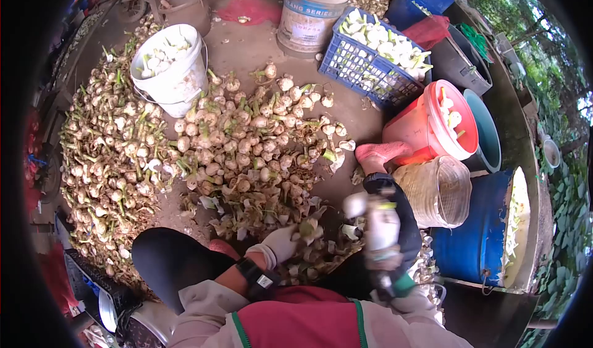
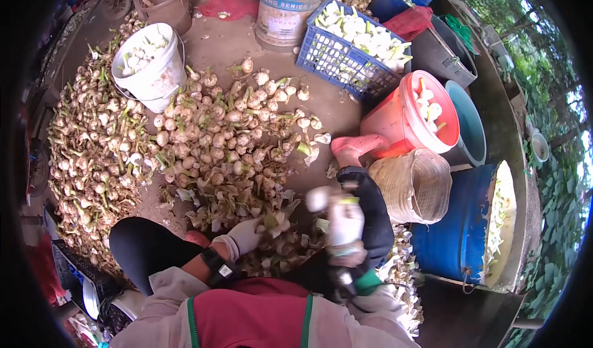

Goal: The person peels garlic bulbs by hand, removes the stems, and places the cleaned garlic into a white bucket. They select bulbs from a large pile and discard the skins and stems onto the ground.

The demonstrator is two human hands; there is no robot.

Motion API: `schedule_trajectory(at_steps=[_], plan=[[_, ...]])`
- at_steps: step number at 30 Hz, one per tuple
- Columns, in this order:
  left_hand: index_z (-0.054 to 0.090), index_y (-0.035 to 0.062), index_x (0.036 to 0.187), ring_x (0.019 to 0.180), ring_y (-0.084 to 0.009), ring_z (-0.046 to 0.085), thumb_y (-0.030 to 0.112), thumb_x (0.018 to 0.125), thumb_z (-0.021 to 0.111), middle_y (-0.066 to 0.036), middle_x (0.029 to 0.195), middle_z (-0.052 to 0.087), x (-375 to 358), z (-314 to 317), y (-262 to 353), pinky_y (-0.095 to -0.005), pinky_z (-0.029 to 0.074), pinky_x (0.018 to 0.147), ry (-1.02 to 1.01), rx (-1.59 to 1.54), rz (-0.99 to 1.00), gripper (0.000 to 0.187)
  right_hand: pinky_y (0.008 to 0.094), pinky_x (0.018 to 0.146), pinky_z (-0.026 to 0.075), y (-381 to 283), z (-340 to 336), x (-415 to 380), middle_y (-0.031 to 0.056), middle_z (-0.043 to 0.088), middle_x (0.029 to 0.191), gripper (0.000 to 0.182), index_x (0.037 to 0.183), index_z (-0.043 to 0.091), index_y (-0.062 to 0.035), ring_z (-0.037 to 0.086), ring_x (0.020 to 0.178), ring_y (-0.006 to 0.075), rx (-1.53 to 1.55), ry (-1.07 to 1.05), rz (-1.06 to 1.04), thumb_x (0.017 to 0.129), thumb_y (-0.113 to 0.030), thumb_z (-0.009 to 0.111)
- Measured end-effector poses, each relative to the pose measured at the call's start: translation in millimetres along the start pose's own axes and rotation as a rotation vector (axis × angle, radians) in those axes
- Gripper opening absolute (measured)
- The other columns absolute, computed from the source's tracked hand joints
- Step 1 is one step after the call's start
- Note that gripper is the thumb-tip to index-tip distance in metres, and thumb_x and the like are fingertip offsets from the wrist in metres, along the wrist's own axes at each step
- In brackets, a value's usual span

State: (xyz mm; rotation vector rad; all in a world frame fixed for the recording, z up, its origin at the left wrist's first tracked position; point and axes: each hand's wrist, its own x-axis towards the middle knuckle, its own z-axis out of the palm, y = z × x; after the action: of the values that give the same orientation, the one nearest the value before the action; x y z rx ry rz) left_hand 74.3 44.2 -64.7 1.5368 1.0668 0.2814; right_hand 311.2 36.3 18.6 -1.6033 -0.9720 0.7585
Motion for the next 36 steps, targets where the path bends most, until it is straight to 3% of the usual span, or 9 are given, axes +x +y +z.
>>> schedule_trajectory(at_steps=[5, 12, 15, 16, 21, 26, 29, 33, 36], plan=[[0.063, 0.0050, 0.112, 0.103, -0.0374, 0.061, 0.031, 0.084, 0.060, -0.023, 0.105, 0.065, 10, 4, -4, -0.0407, 0.048, 0.089, -0.568, 0.469, -0.223, 0.038, 0.0276, 0.084, 0.049, -4, -113, 89, 0.0079, 0.065, 0.099, 0.028, 0.118, 0.058, 0.0015, 0.060, 0.086, 0.0142, -0.293, 0.635, -0.337, 0.090, -0.004, 0.059], [0.067, 0.0026, 0.104, 0.084, -0.0302, 0.068, 0.036, 0.088, 0.060, -0.016, 0.090, 0.069, 29, -16, -13, -0.0396, 0.052, 0.077, -0.442, 0.087, -0.438, 0.038, 0.0369, 0.090, 0.048, 86, 86, 164, 0.0223, 0.058, 0.119, 0.044, 0.121, 0.053, -0.0055, 0.059, 0.109, 0.0322, -0.680, -0.038, -0.407, 0.083, -0.022, 0.067], [0.067, 0.0026, 0.104, 0.086, -0.0246, 0.068, 0.032, 0.089, 0.059, -0.014, 0.091, 0.069, 27, -18, -24, -0.0363, 0.052, 0.072, -0.155, -0.169, -0.451, 0.034, 0.0448, 0.091, 0.045, 167, 159, 190, 0.0236, 0.056, 0.118, 0.050, 0.123, 0.050, -0.0055, 0.056, 0.108, 0.0407, -0.983, 0.024, -0.437, 0.081, -0.027, 0.066], [0.066, 0.0027, 0.106, 0.089, -0.0282, 0.067, 0.032, 0.089, 0.059, -0.017, 0.095, 0.068, 28, -20, -29, -0.0362, 0.051, 0.077, -0.013, -0.212, -0.435, 0.035, 0.0446, 0.084, 0.048, 172, 166, 197, 0.0239, 0.056, 0.112, 0.040, 0.119, 0.051, -0.0054, 0.057, 0.103, 0.0392, -0.940, -0.338, -0.027, 0.083, -0.020, 0.062], [0.061, 0.0003, 0.116, 0.093, -0.0302, 0.064, 0.034, 0.095, 0.052, -0.017, 0.100, 0.067, 42, -18, -53, -0.0363, 0.048, 0.085, 0.738, -0.547, -0.131, 0.040, 0.0448, 0.073, 0.050, 93, 162, 106, 0.0178, 0.061, 0.099, 0.028, 0.108, 0.055, -0.0042, 0.061, 0.088, 0.0344, -0.736, -0.441, -0.370, 0.083, -0.012, 0.062], [0.061, 0.0000, 0.112, 0.084, -0.0179, 0.061, 0.034, 0.097, 0.051, -0.007, 0.094, 0.065, 28, -42, -37, -0.0299, 0.049, 0.073, 0.748, -0.660, -0.128, 0.038, 0.0369, 0.073, 0.049, 15, 135, -11, 0.0139, 0.061, 0.092, 0.024, 0.107, 0.060, -0.0011, 0.062, 0.086, 0.0287, 0.164, -0.662, -0.107, 0.084, -0.007, 0.063], [0.061, 0.0036, 0.107, 0.075, -0.0097, 0.060, 0.026, 0.098, 0.053, -0.001, 0.090, 0.064, 28, -28, -60, -0.0246, 0.050, 0.063, 0.713, -0.864, -0.100, 0.026, 0.0346, 0.074, 0.048, -2, 122, -13, 0.0127, 0.062, 0.091, 0.019, 0.106, 0.060, 0.0007, 0.062, 0.088, 0.0242, 0.081, -0.608, 0.258, 0.089, -0.008, 0.058], [0.063, 0.0076, 0.105, 0.073, -0.0126, 0.062, 0.030, 0.101, 0.042, -0.002, 0.087, 0.065, 10, -15, -36, -0.0272, 0.052, 0.062, 0.521, -1.326, 0.020, 0.031, 0.0223, 0.077, 0.046, -7, 129, -39, 0.0025, 0.063, 0.095, 0.017, 0.107, 0.060, 0.0013, 0.055, 0.084, 0.0075, 0.075, -0.749, -0.061, 0.096, -0.009, 0.051], [0.056, -0.0004, 0.115, 0.089, -0.0241, 0.066, 0.022, 0.101, 0.041, -0.012, 0.106, 0.065, -26, -36, 13, -0.0346, 0.055, 0.080, 0.476, -1.275, -0.087, 0.031, 0.0309, 0.073, 0.049, -19, 117, -30, 0.0125, 0.064, 0.085, 0.017, 0.096, 0.065, 0.0003, 0.062, 0.079, 0.0228, -0.026, -0.487, -0.146, 0.093, -0.014, 0.056]])
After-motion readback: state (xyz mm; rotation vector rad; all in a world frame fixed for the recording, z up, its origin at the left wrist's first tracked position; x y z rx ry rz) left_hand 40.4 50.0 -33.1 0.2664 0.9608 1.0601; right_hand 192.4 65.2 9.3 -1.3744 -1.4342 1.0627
